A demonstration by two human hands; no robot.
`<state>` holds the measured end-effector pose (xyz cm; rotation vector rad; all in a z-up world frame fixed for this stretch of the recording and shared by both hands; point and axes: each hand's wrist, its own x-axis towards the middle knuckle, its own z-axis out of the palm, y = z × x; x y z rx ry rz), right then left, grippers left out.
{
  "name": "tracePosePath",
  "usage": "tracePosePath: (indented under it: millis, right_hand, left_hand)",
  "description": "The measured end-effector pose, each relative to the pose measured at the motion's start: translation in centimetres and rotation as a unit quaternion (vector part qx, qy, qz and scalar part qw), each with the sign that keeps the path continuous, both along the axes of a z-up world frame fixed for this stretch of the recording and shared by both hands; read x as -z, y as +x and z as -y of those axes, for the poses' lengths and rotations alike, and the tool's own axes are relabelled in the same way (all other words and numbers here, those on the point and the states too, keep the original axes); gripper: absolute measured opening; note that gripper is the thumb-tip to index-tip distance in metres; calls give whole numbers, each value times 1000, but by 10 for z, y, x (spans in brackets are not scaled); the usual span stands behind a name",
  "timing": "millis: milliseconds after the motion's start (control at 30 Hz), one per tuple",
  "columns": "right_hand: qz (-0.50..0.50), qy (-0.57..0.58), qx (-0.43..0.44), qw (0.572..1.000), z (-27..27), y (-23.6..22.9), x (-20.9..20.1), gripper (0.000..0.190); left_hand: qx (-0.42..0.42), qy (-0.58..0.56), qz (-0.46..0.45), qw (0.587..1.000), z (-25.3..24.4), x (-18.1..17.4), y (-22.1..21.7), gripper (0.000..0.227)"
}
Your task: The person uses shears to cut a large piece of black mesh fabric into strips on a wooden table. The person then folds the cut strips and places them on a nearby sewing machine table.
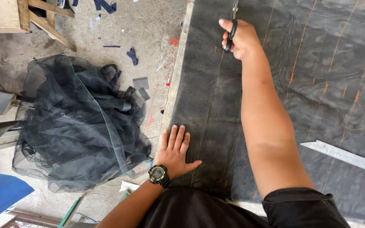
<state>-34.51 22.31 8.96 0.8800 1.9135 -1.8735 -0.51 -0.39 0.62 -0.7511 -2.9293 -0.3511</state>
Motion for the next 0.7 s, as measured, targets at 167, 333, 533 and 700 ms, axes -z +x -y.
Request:
tracePosePath:
  millis: [167, 333, 533, 700]
  right_hand:
    - [-15, -19, 14, 1000, -1, -2, 12, 19]
    - [-49, -33, 36, 998, 0, 46, 5, 24]
    - [-246, -83, 19, 966, -33, 237, 0, 30]
    - [-162, -15, -9, 987, -62, 430, 19, 40]
  left_hand:
    - [-3, -8, 7, 1000, 0, 0, 2, 105]
    - [4, -32, 8, 999, 0, -1, 2, 107]
    - [-12, -36, 64, 997, -3, 9, 3, 114]
    - [-24, -5, 27, 999, 0, 2, 4, 114]
